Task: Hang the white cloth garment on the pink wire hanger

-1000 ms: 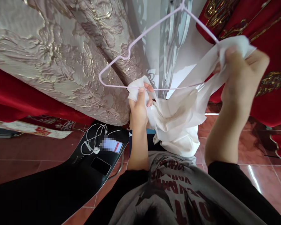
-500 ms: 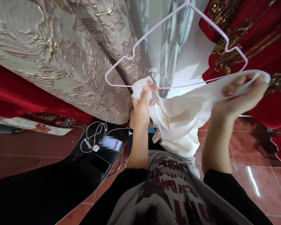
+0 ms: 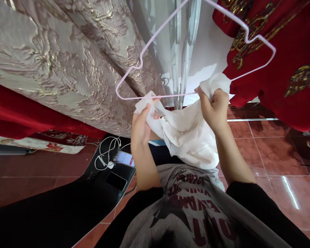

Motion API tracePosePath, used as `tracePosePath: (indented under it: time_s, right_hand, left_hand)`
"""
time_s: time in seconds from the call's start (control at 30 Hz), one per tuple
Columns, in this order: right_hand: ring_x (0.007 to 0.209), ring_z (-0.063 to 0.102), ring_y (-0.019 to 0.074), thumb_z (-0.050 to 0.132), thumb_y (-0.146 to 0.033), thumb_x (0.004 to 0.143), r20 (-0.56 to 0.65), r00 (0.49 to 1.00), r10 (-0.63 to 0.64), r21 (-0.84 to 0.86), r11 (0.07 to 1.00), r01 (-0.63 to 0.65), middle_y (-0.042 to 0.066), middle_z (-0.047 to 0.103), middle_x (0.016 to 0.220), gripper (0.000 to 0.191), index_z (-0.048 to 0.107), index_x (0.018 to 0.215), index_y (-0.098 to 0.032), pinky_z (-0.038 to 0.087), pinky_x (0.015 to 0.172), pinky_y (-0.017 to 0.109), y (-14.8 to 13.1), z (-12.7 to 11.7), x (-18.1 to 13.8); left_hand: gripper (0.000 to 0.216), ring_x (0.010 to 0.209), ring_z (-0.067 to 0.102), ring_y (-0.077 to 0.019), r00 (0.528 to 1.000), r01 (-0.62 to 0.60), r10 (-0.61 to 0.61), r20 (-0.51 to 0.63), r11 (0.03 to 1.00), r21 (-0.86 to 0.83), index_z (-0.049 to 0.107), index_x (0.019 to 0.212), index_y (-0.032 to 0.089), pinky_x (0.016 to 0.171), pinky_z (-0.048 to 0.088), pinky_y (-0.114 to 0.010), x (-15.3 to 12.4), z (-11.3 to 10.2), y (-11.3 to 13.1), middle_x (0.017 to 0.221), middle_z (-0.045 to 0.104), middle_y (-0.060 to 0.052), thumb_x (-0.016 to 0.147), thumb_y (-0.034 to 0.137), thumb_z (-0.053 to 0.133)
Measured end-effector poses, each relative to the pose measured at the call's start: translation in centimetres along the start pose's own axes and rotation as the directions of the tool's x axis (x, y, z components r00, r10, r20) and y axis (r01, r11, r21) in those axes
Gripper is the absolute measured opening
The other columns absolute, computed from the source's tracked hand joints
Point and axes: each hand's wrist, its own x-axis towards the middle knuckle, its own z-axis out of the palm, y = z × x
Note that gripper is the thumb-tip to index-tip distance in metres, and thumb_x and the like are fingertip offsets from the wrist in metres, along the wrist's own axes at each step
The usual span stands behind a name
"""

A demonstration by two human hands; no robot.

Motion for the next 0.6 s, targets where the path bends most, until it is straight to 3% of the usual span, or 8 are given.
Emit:
tracePosePath:
  time_s: [0.07, 0.17, 0.3, 0.37, 0.47, 0.53, 0.6]
  right_hand:
    - [0.061, 0.021, 0.0042, 0.07, -0.053, 0.09, 0.011, 1.0, 0.007, 0.003, 1.0, -0.007, -0.003, 0.018, 0.059, 0.067, 0.022, 0.058, -0.019, 0.02, 0.06, 0.026, -0.1, -0.3, 0.0]
    - [0.06, 0.017, 0.0038, 0.07, -0.054, 0.091, 0.045, 0.999, -0.007, 0.018, 1.0, 0.007, -0.004, 0.015, 0.058, 0.068, 0.021, 0.057, -0.019, 0.016, 0.06, 0.027, -0.1, -0.6, 0.1]
    - [0.061, 0.02, 0.0047, 0.066, -0.061, 0.092, 0.103, 0.995, -0.013, 0.018, 1.0, 0.012, -0.003, 0.02, 0.056, 0.068, 0.026, 0.057, -0.018, 0.019, 0.061, 0.028, 0.0, -0.7, -0.1]
    - [0.062, 0.023, 0.0059, 0.067, -0.063, 0.091, 0.113, 0.994, -0.001, 0.035, 0.999, -0.003, -0.003, 0.021, 0.057, 0.067, 0.029, 0.058, -0.018, 0.022, 0.062, 0.028, 0.1, -0.6, -0.4]
    - [0.065, 0.03, 0.0081, 0.067, -0.063, 0.09, 0.102, 0.995, 0.015, 0.083, 0.996, -0.024, -0.002, 0.022, 0.06, 0.062, 0.036, 0.061, -0.019, 0.029, 0.064, 0.028, 0.2, -0.3, -0.7]
    - [0.068, 0.034, 0.0092, 0.065, -0.062, 0.091, 0.092, 0.996, 0.009, 0.101, 0.995, -0.019, -0.001, 0.026, 0.062, 0.057, 0.041, 0.063, -0.018, 0.035, 0.066, 0.028, 0.1, -0.2, -0.9]
    - [0.072, 0.041, 0.0108, 0.062, -0.061, 0.093, 0.084, 0.996, -0.008, 0.11, 0.994, -0.001, 0.001, 0.034, 0.064, 0.053, 0.047, 0.066, -0.018, 0.039, 0.07, 0.029, -0.2, -0.3, -1.0]
  left_hand:
    - [0.036, 0.054, 0.041, -0.0122, 0.999, -0.021, 0.023, -0.03, 0.998, 0.065, 0.079, 0.084, 0.023, 0.052, 0.044, -0.034, 0.8, -2.0, 0.7, 0.105, 0.08, -0.012, 0.071, 0.056, 0.087]
    - [0.015, 0.053, 0.04, -0.0119, 0.965, -0.184, 0.201, -0.168, 0.977, 0.11, 0.075, 0.074, 0.025, 0.054, 0.048, -0.035, 1.9, -3.9, 2.9, 0.085, 0.076, -0.005, 0.073, 0.037, 0.084]
    - [0.018, 0.054, 0.046, -0.0131, 0.912, -0.306, 0.328, -0.245, 0.944, 0.126, 0.068, 0.068, 0.025, 0.056, 0.05, -0.034, 3.3, -3.7, 6.5, 0.062, 0.063, 0.001, 0.067, 0.016, 0.083]
    - [0.021, 0.054, 0.053, -0.0154, 0.929, -0.283, 0.321, -0.186, 0.938, 0.201, 0.066, 0.071, 0.024, 0.057, 0.054, -0.037, 4.0, -2.6, 7.6, 0.058, 0.063, 0.001, 0.07, 0.021, 0.087]
    - [0.04, 0.051, 0.06, -0.0176, 0.955, -0.242, 0.285, -0.077, 0.905, 0.349, 0.067, 0.079, 0.019, 0.053, 0.058, -0.039, 4.7, -0.1, 8.0, 0.06, 0.066, -0.001, 0.076, 0.051, 0.091]
    - [0.054, 0.052, 0.064, -0.0175, 0.95, -0.288, 0.312, 0.01, 0.864, 0.413, 0.067, 0.084, 0.015, 0.052, 0.057, -0.033, 4.5, 1.6, 7.9, 0.061, 0.067, -0.002, 0.084, 0.067, 0.081]
    - [0.056, 0.055, 0.066, -0.0165, 0.924, -0.377, 0.362, 0.122, 0.81, 0.449, 0.067, 0.086, 0.013, 0.053, 0.053, -0.028, 3.9, 3.0, 7.7, 0.063, 0.068, -0.003, 0.095, 0.069, 0.067]
